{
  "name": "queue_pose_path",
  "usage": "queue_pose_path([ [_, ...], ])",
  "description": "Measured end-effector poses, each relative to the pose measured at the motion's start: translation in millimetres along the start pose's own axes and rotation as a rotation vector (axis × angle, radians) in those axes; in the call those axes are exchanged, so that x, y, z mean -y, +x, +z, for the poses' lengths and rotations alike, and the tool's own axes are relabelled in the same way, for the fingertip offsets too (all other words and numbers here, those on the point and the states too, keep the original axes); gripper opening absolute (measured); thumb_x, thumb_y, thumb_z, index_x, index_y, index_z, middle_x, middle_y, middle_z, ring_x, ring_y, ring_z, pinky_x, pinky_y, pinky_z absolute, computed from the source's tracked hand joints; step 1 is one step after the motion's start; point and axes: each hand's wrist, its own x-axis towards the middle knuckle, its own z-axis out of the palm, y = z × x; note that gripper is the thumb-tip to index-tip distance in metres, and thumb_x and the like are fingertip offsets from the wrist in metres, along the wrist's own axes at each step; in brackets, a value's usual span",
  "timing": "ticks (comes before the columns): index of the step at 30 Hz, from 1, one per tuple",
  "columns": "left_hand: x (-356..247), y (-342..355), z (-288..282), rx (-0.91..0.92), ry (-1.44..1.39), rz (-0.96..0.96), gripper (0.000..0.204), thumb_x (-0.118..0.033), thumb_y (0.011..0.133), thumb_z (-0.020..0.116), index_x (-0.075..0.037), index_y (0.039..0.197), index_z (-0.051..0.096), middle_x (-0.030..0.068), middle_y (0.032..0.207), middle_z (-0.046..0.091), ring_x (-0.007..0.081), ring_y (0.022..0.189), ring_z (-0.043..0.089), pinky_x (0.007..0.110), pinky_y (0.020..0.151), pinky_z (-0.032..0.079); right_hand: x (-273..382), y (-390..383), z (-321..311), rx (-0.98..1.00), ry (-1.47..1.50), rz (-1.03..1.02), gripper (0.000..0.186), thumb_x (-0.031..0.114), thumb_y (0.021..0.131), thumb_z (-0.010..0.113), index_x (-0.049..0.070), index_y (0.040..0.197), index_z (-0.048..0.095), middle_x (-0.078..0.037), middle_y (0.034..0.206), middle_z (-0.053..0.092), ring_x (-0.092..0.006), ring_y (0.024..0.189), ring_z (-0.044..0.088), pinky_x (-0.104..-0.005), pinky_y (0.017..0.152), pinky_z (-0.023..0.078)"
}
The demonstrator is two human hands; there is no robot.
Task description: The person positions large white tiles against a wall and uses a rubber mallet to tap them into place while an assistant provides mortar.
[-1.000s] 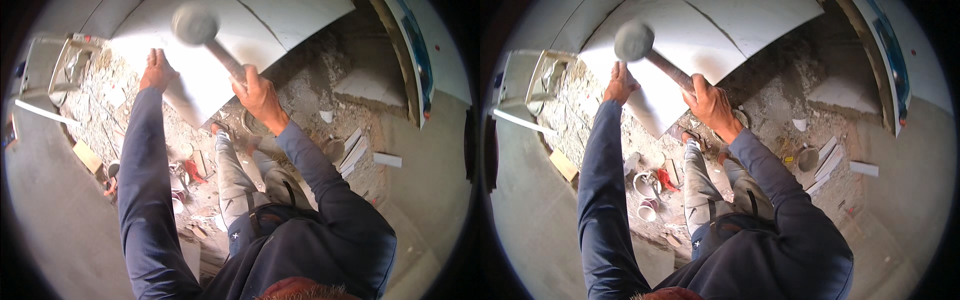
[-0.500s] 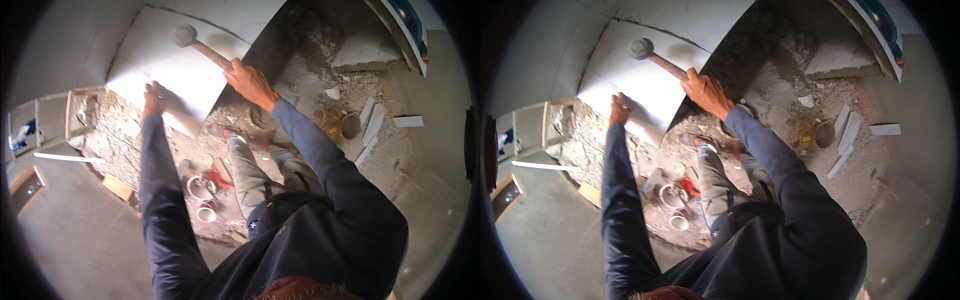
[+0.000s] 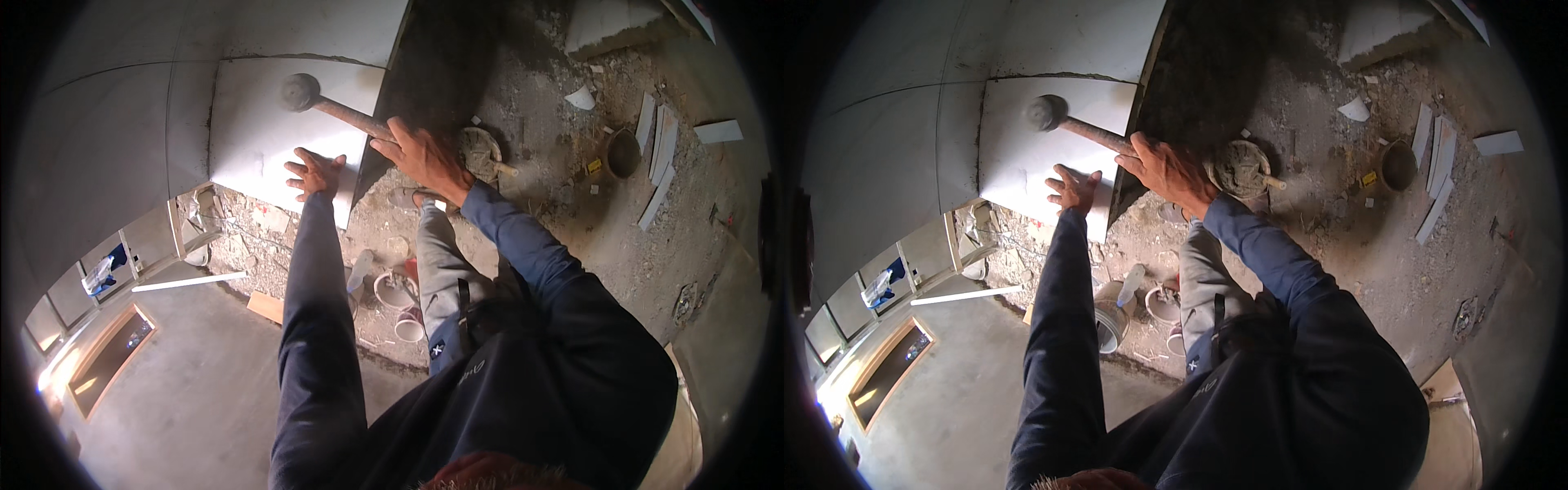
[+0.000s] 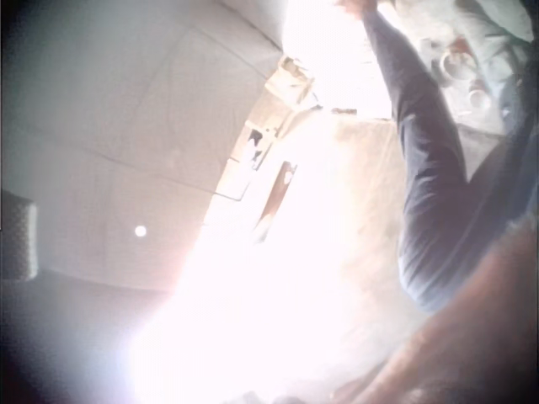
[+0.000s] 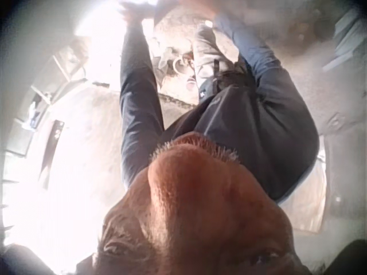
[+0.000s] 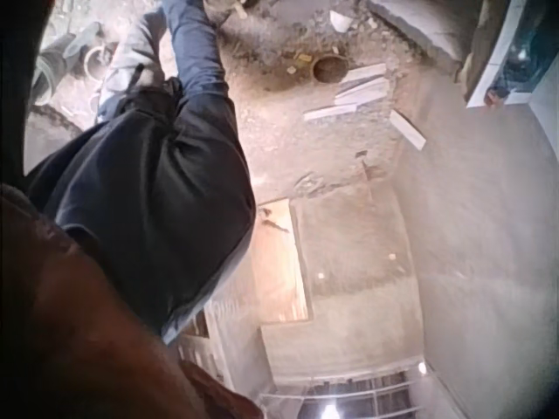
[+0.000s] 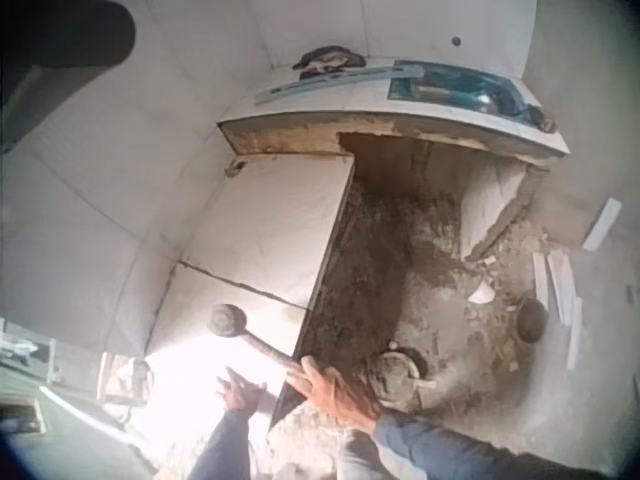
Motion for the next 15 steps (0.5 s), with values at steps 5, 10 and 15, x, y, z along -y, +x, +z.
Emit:
queue_pose_path([
  [5, -14, 7, 1, -0.004, -0.016, 0.014, 0.123, -0.068, 0.075, 0.076, -0.028, 0.162, -0.002, 0.0206, 0.168, -0.009, 0.055, 0.15, -0.001, 0.078, 0.11, 0.02, -62, -4, 14, -0.113, -0.108, -0.112, 0.035, 0.038, 0.098, 0.064, 0.007, 0.1, 0.048, -0.022, 0.068, 0.064, -0.0445, 0.064, 0.066, -0.0498, 0.049, 0.047],
  [10, -6, 13, 2, -0.014, -0.037, -0.008, 0.122, -0.069, 0.076, 0.075, -0.028, 0.162, -0.003, 0.02, 0.168, -0.01, 0.0563, 0.15, -0.001, 0.078, 0.111, 0.018, -20, 11, -12, -0.019, -0.167, -0.09, 0.035, 0.039, 0.097, 0.065, 0.008, 0.099, 0.049, -0.022, 0.071, 0.066, -0.0428, 0.065, 0.067, -0.0495, 0.05, 0.049],
  [15, -23, 0, 4, 0.02, -0.023, 0.002, 0.122, -0.069, 0.076, 0.075, -0.028, 0.162, -0.001, 0.019, 0.168, -0.009, 0.0548, 0.15, 0.001, 0.077, 0.112, 0.021, -72, 0, 8, -0.007, -0.217, -0.027, 0.034, 0.037, 0.098, 0.065, 0.006, 0.098, 0.049, -0.021, 0.066, 0.064, -0.0429, 0.063, 0.066, -0.0494, 0.049, 0.049],
])
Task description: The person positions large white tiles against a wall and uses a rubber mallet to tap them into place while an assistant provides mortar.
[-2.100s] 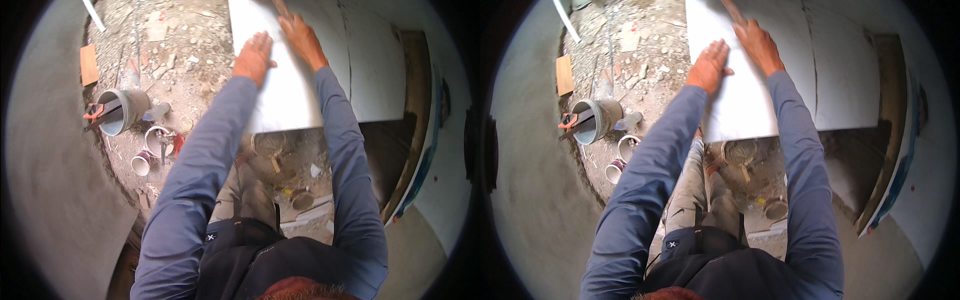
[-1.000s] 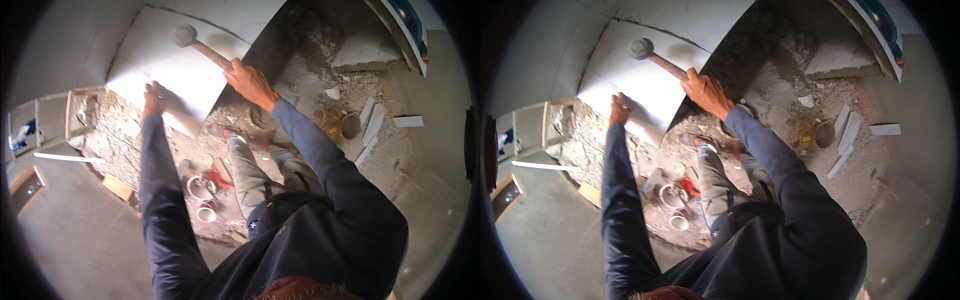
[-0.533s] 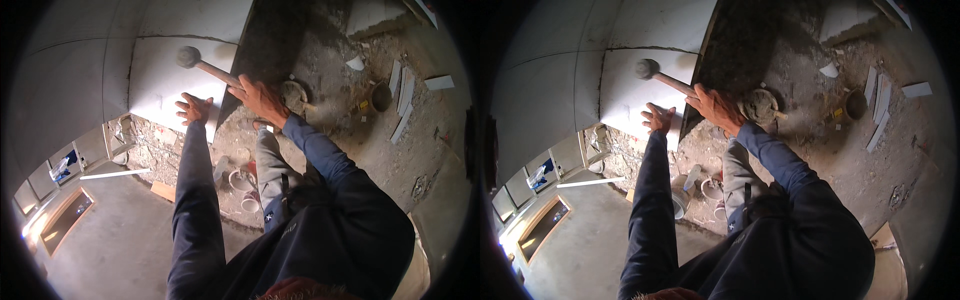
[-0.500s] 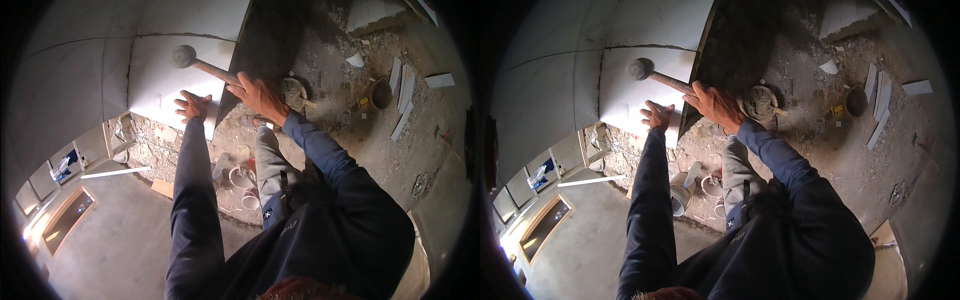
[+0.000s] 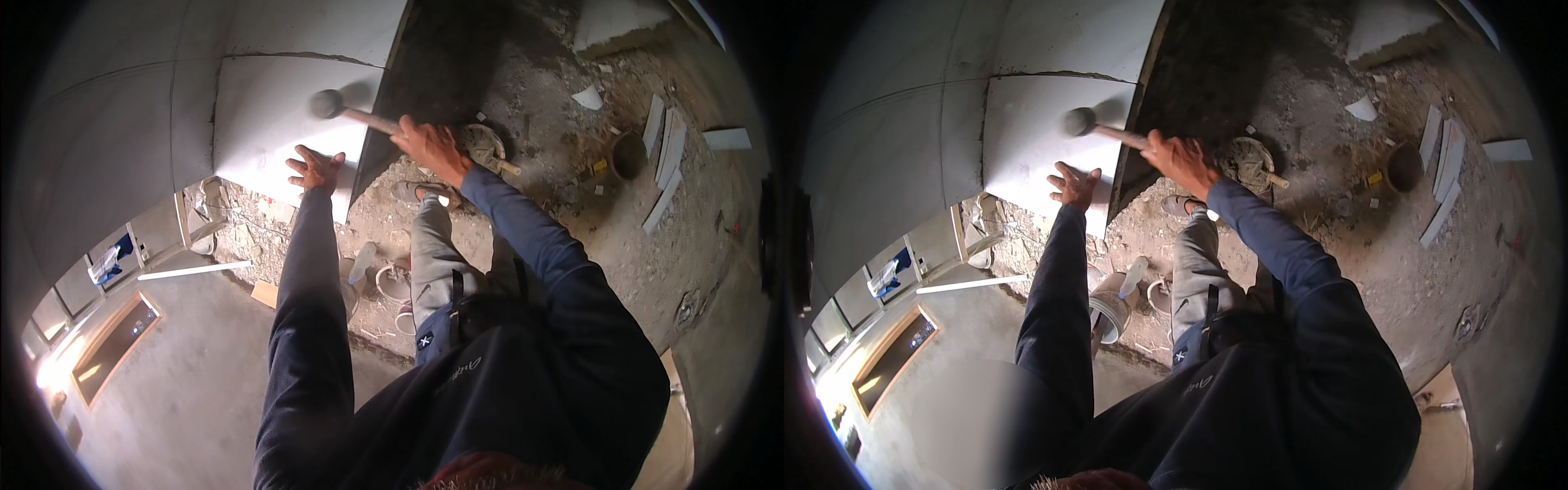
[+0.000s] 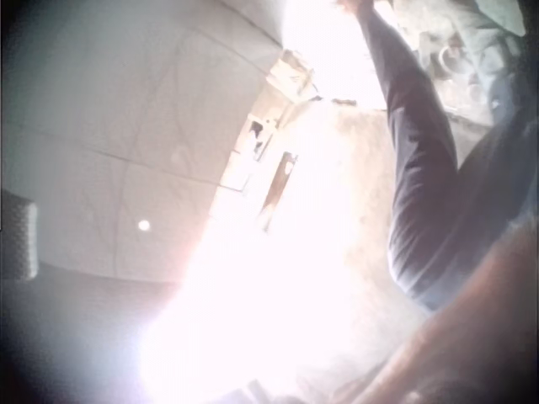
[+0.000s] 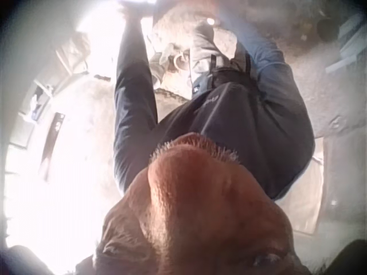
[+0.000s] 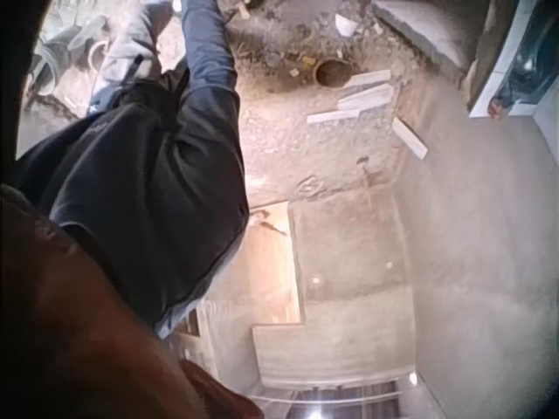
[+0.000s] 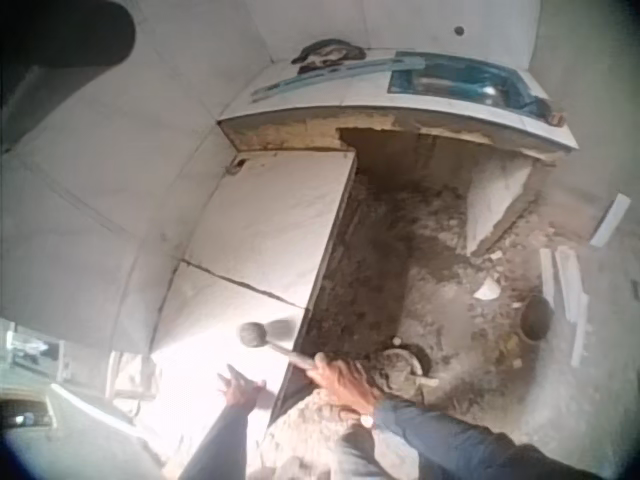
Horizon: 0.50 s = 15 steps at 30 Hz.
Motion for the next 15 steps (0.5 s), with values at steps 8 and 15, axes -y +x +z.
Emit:
queue_pose_path([
  [8, -12, -12, -21, 0.007, 0.013, -0.103, 0.121, -0.066, 0.075, 0.077, -0.028, 0.163, 0.003, 0.0158, 0.169, -0.007, 0.0509, 0.152, 0.003, 0.074, 0.114, 0.021, 31, 41, -11, -0.017, 0.103, -0.168, 0.033, 0.033, 0.097, 0.066, 0.006, 0.098, 0.047, -0.022, 0.069, 0.066, -0.045, 0.065, 0.066, -0.0506, 0.048, 0.05],
  [15, 9, 1, -57, -0.007, 0.018, 0.024, 0.129, -0.069, 0.064, 0.084, -0.017, 0.161, 0.016, 0.0204, 0.167, 0.009, 0.056, 0.148, 0.016, 0.071, 0.11, 0.032, 84, 102, -37, 0.261, 0.123, 0.026, 0.035, 0.036, 0.101, 0.06, 0.003, 0.103, 0.049, -0.022, 0.075, 0.067, -0.0408, 0.067, 0.068, -0.048, 0.059, 0.051],
])
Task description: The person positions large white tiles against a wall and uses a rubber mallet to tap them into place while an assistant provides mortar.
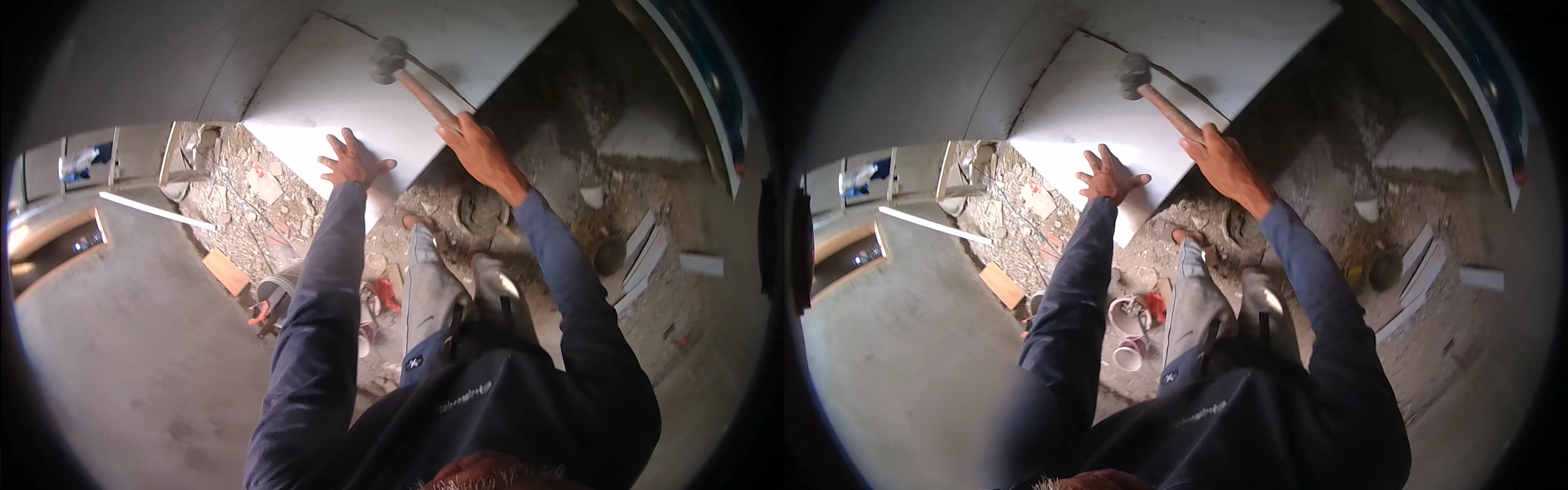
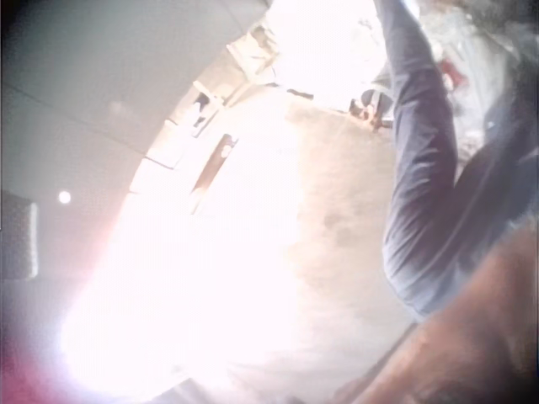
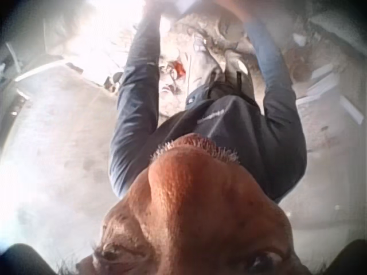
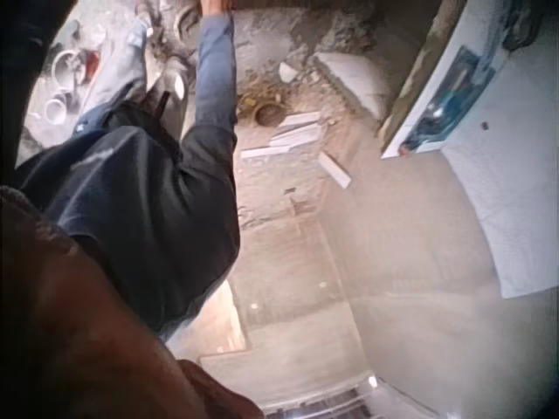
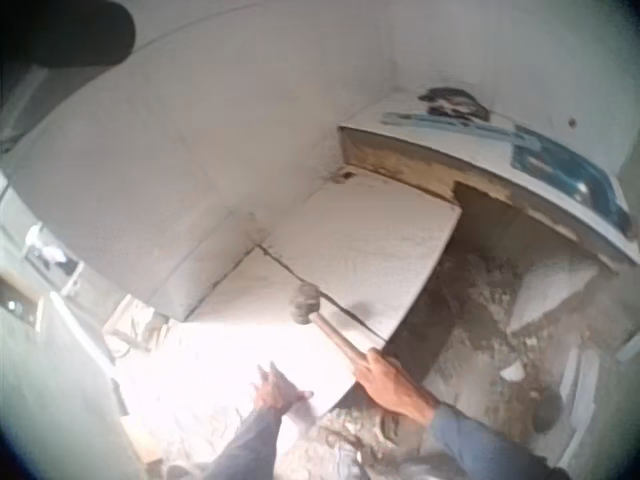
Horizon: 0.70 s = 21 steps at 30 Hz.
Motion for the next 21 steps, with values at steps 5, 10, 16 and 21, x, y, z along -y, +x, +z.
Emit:
queue_pose_path([
  [5, 120, 126, -46, -0.054, -0.117, 0.027, 0.132, -0.064, 0.064, 0.086, -0.003, 0.158, 0.016, 0.0186, 0.167, 0.01, 0.0494, 0.149, 0.021, 0.053, 0.116, 0.039, 65, 30, 5, 0.081, 0.384, 0.031, 0.029, 0.032, 0.102, 0.061, 0.005, 0.107, 0.051, 0.001, 0.071, 0.054, -0.0101, 0.053, 0.051, -0.0296, 0.049, 0.044],
  [10, 123, 150, -71, -0.083, 0.001, 0.04, 0.133, -0.065, 0.061, 0.088, 0.001, 0.155, 0.021, 0.0238, 0.161, 0.024, 0.049, 0.148, 0.025, 0.049, 0.117, 0.039, 88, 126, 85, -0.257, 0.294, -0.324, 0.027, 0.027, 0.101, 0.06, 0.003, 0.107, 0.048, -0.011, 0.074, 0.059, -0.0259, 0.062, 0.059, -0.0385, 0.055, 0.05],
  [16, 107, 143, -98, 0.024, 0.03, 0.022, 0.11, -0.067, 0.07, 0.081, -0.001, 0.149, 0.042, 0.0248, 0.161, 0.023, 0.0473, 0.15, 0.02, 0.048, 0.119, 0.035, 104, 226, 136, -0.107, -0.181, -0.125, 0.036, 0.036, 0.103, 0.052, 0.0, 0.107, 0.045, -0.029, 0.085, 0.069, -0.0474, 0.08, 0.069, -0.0532, 0.068, 0.056],
  [21, 108, 147, -107, 0.108, 0.131, 0.055, 0.127, -0.067, 0.066, 0.083, 0.001, 0.157, 0.025, 0.0243, 0.162, 0.023, 0.0489, 0.149, 0.021, 0.044, 0.12, 0.035, 129, 217, 139, -0.158, -0.128, -0.258, 0.039, 0.037, 0.101, 0.055, 0.0, 0.105, 0.047, -0.029, 0.08, 0.069, -0.0474, 0.076, 0.069, -0.0535, 0.065, 0.057],
])
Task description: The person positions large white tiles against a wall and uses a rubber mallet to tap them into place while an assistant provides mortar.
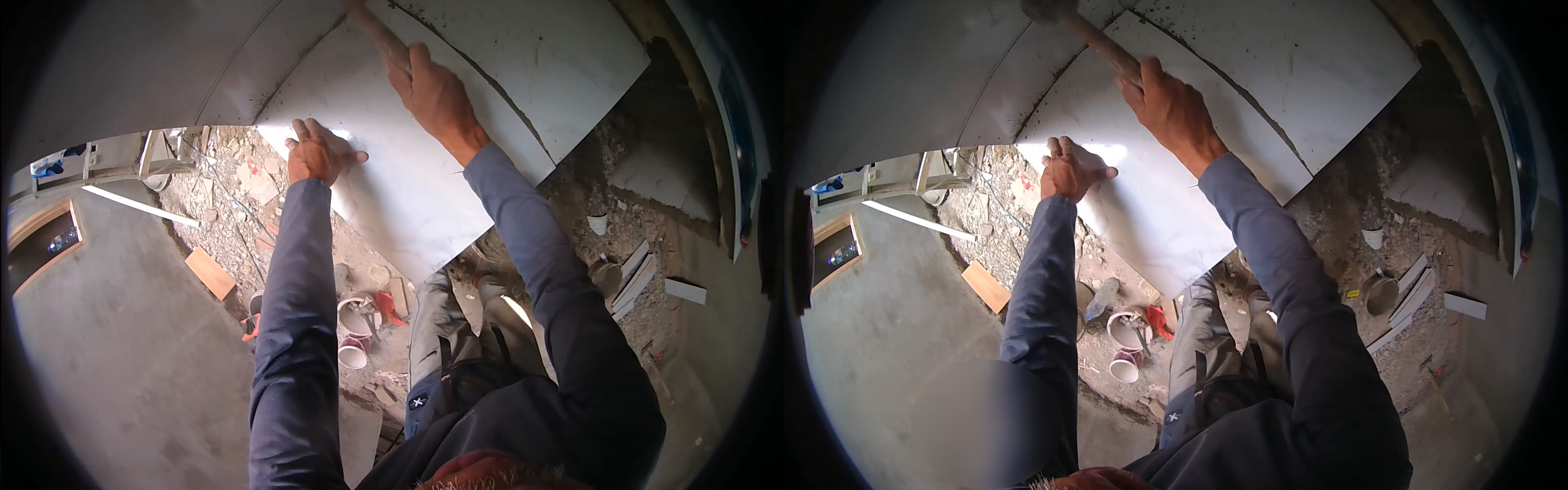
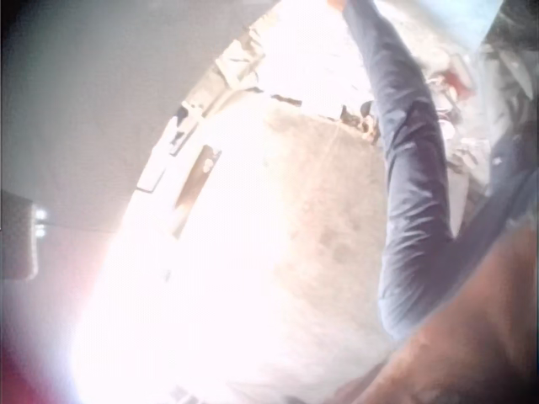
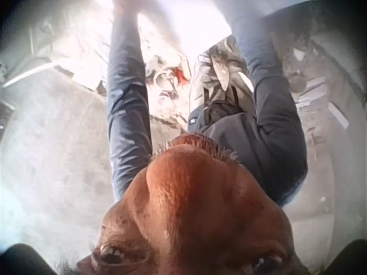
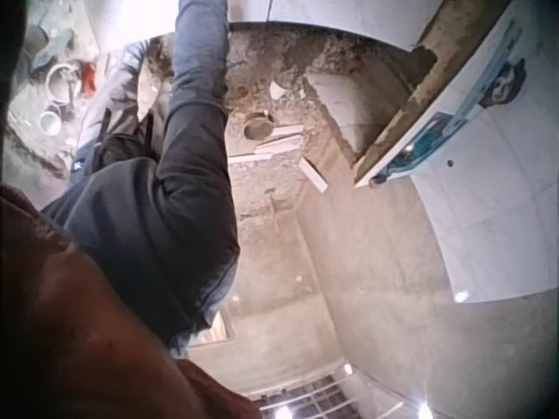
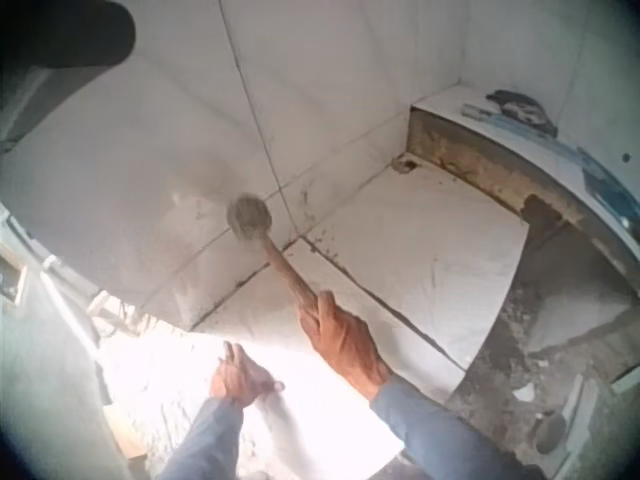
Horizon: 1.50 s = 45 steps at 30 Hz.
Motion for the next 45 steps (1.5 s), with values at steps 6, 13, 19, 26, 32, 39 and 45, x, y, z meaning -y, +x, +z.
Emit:
queue_pose_path([
  [6, 16, 12, 25, -0.144, -0.086, -0.015, 0.143, -0.072, 0.057, 0.085, 0.006, 0.156, 0.016, 0.0266, 0.162, 0.02, 0.0513, 0.143, 0.034, 0.047, 0.113, 0.043, 4, 15, 0, 0.045, -0.03, 0.033, 0.037, 0.034, 0.099, 0.061, 0.0, 0.101, 0.047, -0.027, 0.071, 0.067, -0.0467, 0.065, 0.068, -0.053, 0.055, 0.056],
  [13, -2, 11, 16, -0.103, -0.115, -0.024, 0.137, -0.064, 0.061, 0.087, 0.005, 0.156, 0.016, 0.0259, 0.163, 0.017, 0.0502, 0.145, 0.03, 0.045, 0.116, 0.04, -47, 8, 16, -0.004, -0.091, 0.027, 0.04, 0.038, 0.099, 0.06, 0.0, 0.094, 0.048, -0.027, 0.069, 0.066, -0.0475, 0.066, 0.068, -0.0533, 0.054, 0.055],
  [19, -2, 6, 10, -0.05, -0.118, -0.08, 0.139, -0.065, 0.06, 0.087, 0.005, 0.157, 0.016, 0.0257, 0.164, 0.016, 0.0516, 0.145, 0.03, 0.046, 0.117, 0.039, -27, 9, 1, -0.057, -0.016, 0.036, 0.041, 0.039, 0.1, 0.059, -0.001, 0.098, 0.05, -0.026, 0.071, 0.067, -0.0457, 0.065, 0.068, -0.0522, 0.054, 0.056],
  [26, 3, 7, 6, -0.039, -0.183, -0.132, 0.132, -0.061, 0.068, 0.086, -0.002, 0.16, 0.012, 0.0173, 0.168, 0.006, 0.0435, 0.152, 0.016, 0.043, 0.122, 0.033, -13, 35, -16, -0.044, 0.028, 0.044, 0.045, 0.041, 0.102, 0.054, -0.004, 0.1, 0.053, -0.027, 0.074, 0.068, -0.0452, 0.068, 0.069, -0.0512, 0.058, 0.056],
  [32, 11, 12, 23, -0.089, -0.145, -0.093, 0.133, -0.066, 0.067, 0.084, -0.002, 0.16, 0.014, 0.0192, 0.167, 0.012, 0.0465, 0.15, 0.02, 0.044, 0.121, 0.034, -39, 37, -1, 0.078, -0.099, 0.123, 0.044, 0.041, 0.102, 0.054, -0.003, 0.105, 0.053, -0.028, 0.08, 0.069, -0.0463, 0.071, 0.069, -0.0525, 0.058, 0.054],
  [39, 1, 17, 25, -0.13, -0.156, -0.039, 0.129, -0.065, 0.067, 0.084, -0.001, 0.159, 0.018, 0.0217, 0.166, 0.013, 0.0511, 0.148, 0.022, 0.047, 0.119, 0.036, -49, 19, 27, 0.146, -0.171, 0.045, 0.043, 0.039, 0.101, 0.056, -0.002, 0.112, 0.05, -0.028, 0.079, 0.069, -0.0463, 0.073, 0.069, -0.0541, 0.064, 0.055],
  [45, 12, 15, 29, -0.159, -0.178, -0.061, 0.129, -0.064, 0.068, 0.083, 0.001, 0.159, 0.018, 0.0222, 0.166, 0.012, 0.0543, 0.146, 0.024, 0.047, 0.118, 0.037, -5, -13, 12, 0.107, -0.054, -0.083, 0.042, 0.04, 0.1, 0.058, -0.001, 0.105, 0.053, -0.03, 0.078, 0.068, -0.0469, 0.075, 0.069, -0.0539, 0.058, 0.055],
])
